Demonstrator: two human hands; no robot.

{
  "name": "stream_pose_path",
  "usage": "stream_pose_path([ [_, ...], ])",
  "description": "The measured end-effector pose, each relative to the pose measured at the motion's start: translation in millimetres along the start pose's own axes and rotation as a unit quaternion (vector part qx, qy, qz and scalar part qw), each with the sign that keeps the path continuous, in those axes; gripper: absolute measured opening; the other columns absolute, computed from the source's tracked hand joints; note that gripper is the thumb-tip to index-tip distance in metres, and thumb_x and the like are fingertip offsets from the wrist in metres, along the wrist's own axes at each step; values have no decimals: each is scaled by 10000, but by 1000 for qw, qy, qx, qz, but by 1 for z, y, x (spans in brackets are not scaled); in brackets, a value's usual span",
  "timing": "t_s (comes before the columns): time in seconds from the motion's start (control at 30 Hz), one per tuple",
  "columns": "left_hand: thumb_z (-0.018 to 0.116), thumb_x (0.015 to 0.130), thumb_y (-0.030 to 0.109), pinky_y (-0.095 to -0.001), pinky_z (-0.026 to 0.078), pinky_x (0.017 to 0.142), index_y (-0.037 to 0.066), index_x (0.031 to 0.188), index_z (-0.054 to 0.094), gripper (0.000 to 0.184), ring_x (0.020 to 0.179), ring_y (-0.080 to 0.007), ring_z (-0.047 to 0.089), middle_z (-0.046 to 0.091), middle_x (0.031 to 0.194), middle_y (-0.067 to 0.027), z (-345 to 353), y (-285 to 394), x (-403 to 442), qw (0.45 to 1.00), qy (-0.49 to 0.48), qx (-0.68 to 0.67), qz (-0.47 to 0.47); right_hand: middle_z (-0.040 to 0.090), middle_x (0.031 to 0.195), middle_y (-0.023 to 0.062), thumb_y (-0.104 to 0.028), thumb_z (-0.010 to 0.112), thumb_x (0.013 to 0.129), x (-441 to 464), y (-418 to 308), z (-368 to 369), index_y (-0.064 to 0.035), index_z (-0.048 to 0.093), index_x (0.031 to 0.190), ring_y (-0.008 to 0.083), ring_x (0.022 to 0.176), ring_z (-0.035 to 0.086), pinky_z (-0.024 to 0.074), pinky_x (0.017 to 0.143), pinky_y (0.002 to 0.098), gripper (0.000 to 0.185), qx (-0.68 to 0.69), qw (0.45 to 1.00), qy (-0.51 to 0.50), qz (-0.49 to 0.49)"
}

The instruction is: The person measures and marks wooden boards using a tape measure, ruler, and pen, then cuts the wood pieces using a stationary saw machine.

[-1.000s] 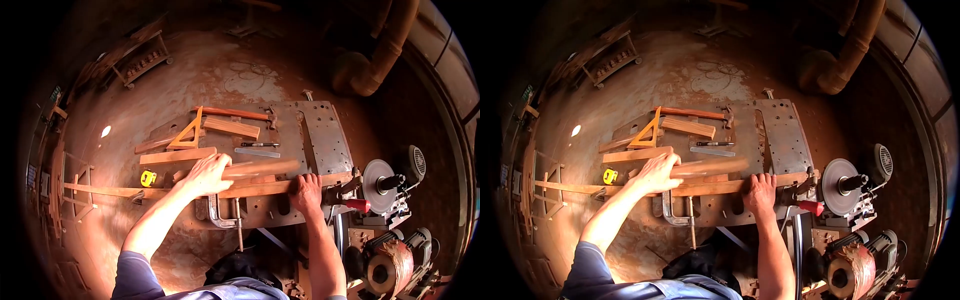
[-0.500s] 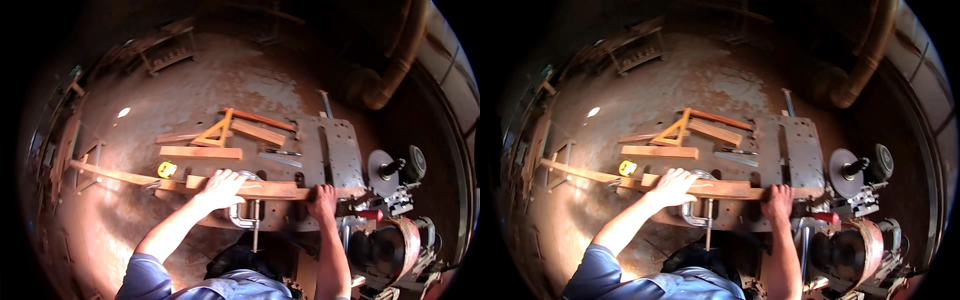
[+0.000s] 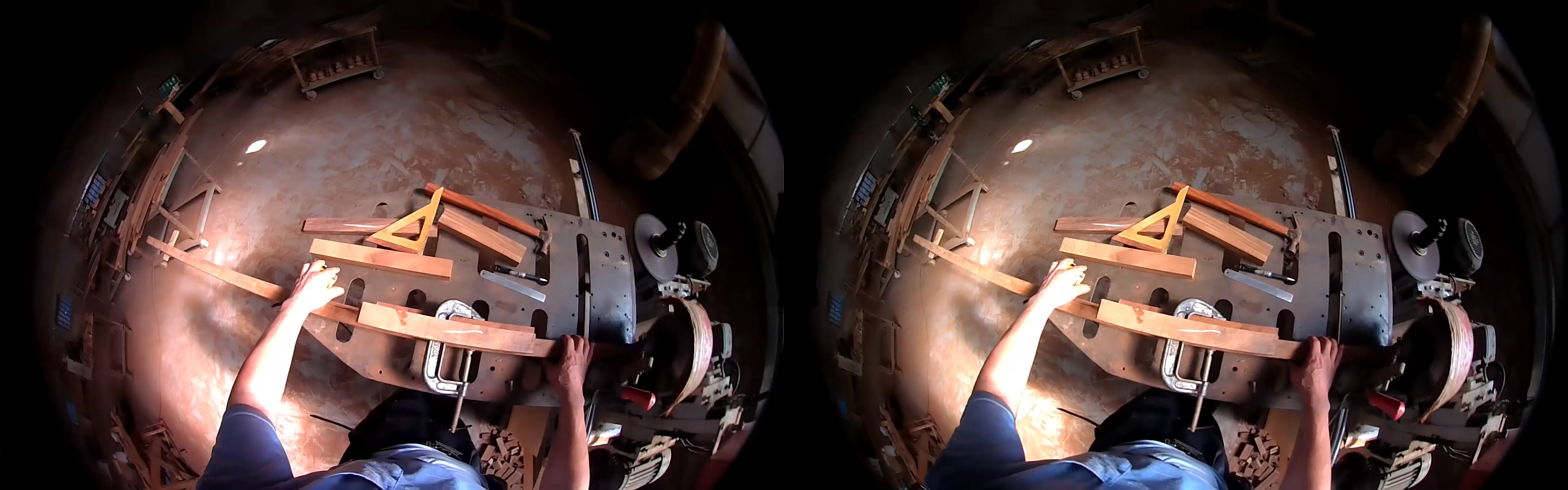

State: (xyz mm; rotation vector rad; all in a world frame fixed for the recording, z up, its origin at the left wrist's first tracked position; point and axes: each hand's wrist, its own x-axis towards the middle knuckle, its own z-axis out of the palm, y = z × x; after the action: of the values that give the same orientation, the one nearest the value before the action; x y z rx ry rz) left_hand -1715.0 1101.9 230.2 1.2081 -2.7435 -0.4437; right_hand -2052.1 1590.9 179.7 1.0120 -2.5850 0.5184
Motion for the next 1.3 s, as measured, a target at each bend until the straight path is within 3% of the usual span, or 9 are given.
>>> stream_pose_path([
  [0.23, 773, 813, 191, -447, 453, 1058, 72, 1194, 675, 411, 1232, -360, 539, 563, 1387, -150, 76, -42, -51, 993, 100, -26, 59, 577, 1291, 190, -158, 810, 616, -86, 30, 39, -29, 605, 1224, 415, 1294, 473, 344, 1152, 533, 655, 53, 998, 20, -16],
  [0.33, 712, 857, 154, -347, 528, 844, 52, 1103, 666, 270, 913, -249, 652, 702, 1016, -113, 60, -47, -99, 964, 85, -253, -17, 572, 1407, 159, -215, 769, 788, -114, 48, 35, -13, 621, 1314, 320, 1367, 482, 374, 1148, 453, 582, 259, 965, -10, 48],
  [0.47, 634, 862, 173, -375, 602, 697, 12, 1056, 630, 252, 828, -213, 678, 673, 907, -120, 31, -53, -152, 623, -137, -766, 78, 681, 1166, 120, -132, 728, 921, -131, -59, -6, 22, 692, 1161, 198, 1085, 642, 501, 967, 328, 288, 473, 868, 80, 125],
  [0.53, 607, 870, 169, -437, 635, 709, -15, 1058, 617, 263, 840, -260, 692, 663, 917, -157, 54, -47, -203, 616, -168, -769, 44, 705, 1045, 91, -87, 721, 913, -171, -135, -23, 30, 707, 1039, 182, 968, 666, 532, 881, 326, 173, 550, 829, 12, 100],
  [0.67, 643, 904, 116, -357, 583, 783, -68, 1238, 600, 383, 845, -250, 692, 694, 978, -151, 45, 15, -261, 817, -275, -501, 75, 690, 1135, 169, -117, 678, 948, -191, -257, -34, 7, 691, 1143, 330, 1028, 688, 559, 907, 406, 232, 499, 842, -159, -133],
  [0.73, 705, 858, 151, -388, 574, 828, -71, 1311, 569, 522, 884, -317, 710, 704, 1055, -215, 53, 46, -277, 915, -160, -320, 188, 652, 1094, 179, -95, 645, 954, -191, -281, -26, -7, 646, 1231, 379, 972, 671, 561, 846, 428, 291, 530, 811, -188, -165],
  [0.87, 729, 812, 172, -461, 533, 936, -32, 1338, 574, 584, 1025, -421, 672, 701, 1084, -254, 77, 78, -282, 942, -98, -221, 234, 613, 1010, 142, -88, 685, 951, -194, -256, -14, -12, 643, 1269, 309, 948, 641, 537, 845, 378, 330, 540, 798, -215, -162],
  [1.0, 747, 769, 147, -434, 506, 884, 15, 1117, 694, 376, 950, -346, 639, 707, 986, -170, 47, 73, -273, 973, -10, -119, 195, 626, 986, 106, -11, 735, 883, -188, -195, -33, -22, 687, 1111, 271, 961, 630, 530, 849, 370, 233, 584, 778, -149, -180],
  [1.3, 726, 817, 74, -428, 476, 790, 13, 863, 714, 77, 847, -315, 572, 636, 837, -124, 11, 54, -243, 973, 103, -35, 205, 665, 1027, 107, 55, 667, 897, -144, -21, -44, -17, 693, 1107, 245, 950, 681, 536, 832, 300, 223, 409, 909, -21, 78],
])
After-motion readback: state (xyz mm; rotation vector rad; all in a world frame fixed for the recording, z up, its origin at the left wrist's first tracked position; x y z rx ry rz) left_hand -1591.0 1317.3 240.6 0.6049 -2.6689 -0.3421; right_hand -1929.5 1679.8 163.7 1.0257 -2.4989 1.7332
